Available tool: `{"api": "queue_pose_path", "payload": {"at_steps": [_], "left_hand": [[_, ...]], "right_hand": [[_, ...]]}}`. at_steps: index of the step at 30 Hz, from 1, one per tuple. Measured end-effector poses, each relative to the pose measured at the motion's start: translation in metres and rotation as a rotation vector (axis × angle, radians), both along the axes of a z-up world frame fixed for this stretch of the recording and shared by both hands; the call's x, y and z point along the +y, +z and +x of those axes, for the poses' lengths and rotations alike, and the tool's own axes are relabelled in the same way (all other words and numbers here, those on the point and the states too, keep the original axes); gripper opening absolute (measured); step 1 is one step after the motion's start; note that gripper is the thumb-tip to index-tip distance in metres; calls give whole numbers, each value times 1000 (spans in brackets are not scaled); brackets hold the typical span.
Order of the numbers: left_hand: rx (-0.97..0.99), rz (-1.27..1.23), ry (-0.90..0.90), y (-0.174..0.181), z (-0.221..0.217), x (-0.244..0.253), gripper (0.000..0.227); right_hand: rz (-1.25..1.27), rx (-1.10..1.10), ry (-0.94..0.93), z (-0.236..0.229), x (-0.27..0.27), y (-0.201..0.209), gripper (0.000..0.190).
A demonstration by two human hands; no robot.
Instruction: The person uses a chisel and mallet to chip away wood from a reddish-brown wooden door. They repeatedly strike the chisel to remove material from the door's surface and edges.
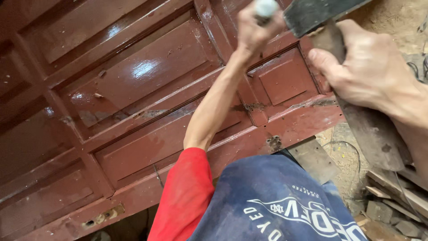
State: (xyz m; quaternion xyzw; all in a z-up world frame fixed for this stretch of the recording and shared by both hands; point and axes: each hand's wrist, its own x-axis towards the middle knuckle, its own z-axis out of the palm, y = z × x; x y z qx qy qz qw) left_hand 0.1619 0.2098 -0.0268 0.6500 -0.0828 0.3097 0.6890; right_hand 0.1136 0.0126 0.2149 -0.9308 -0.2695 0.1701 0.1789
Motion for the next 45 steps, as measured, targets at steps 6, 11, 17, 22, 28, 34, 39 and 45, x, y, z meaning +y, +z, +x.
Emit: {"api": "queue_pose_path", "payload": {"at_steps": [6, 11, 17, 22, 28, 34, 39, 45], "left_hand": [[183, -66, 91, 4, -13, 18, 35], [75, 35, 106, 13, -6, -6, 37], [55, 129, 145, 8, -1, -15, 35], [45, 107, 127, 9, -1, -23, 31], [27, 128, 147, 14, -1, -29, 31], [38, 148, 134, 14, 1, -33, 30], [16, 164, 118, 14, 1, -37, 34], [-84, 239, 44, 7, -3, -47, 33]], "right_hand": [[320, 127, -164, 0, -22, -2, 25], [407, 182, -204, -1, -26, -3, 25], [363, 173, -187, -3, -42, -12, 26], [278, 148, -185, -5, -39, -10, 27], [325, 151, -149, -7, -39, -9, 27], [250, 69, -97, -6, -38, -1, 26], [357, 44, -126, -9, -18, 29, 29], [162, -148, 34, -2, 3, 1, 47]]}}
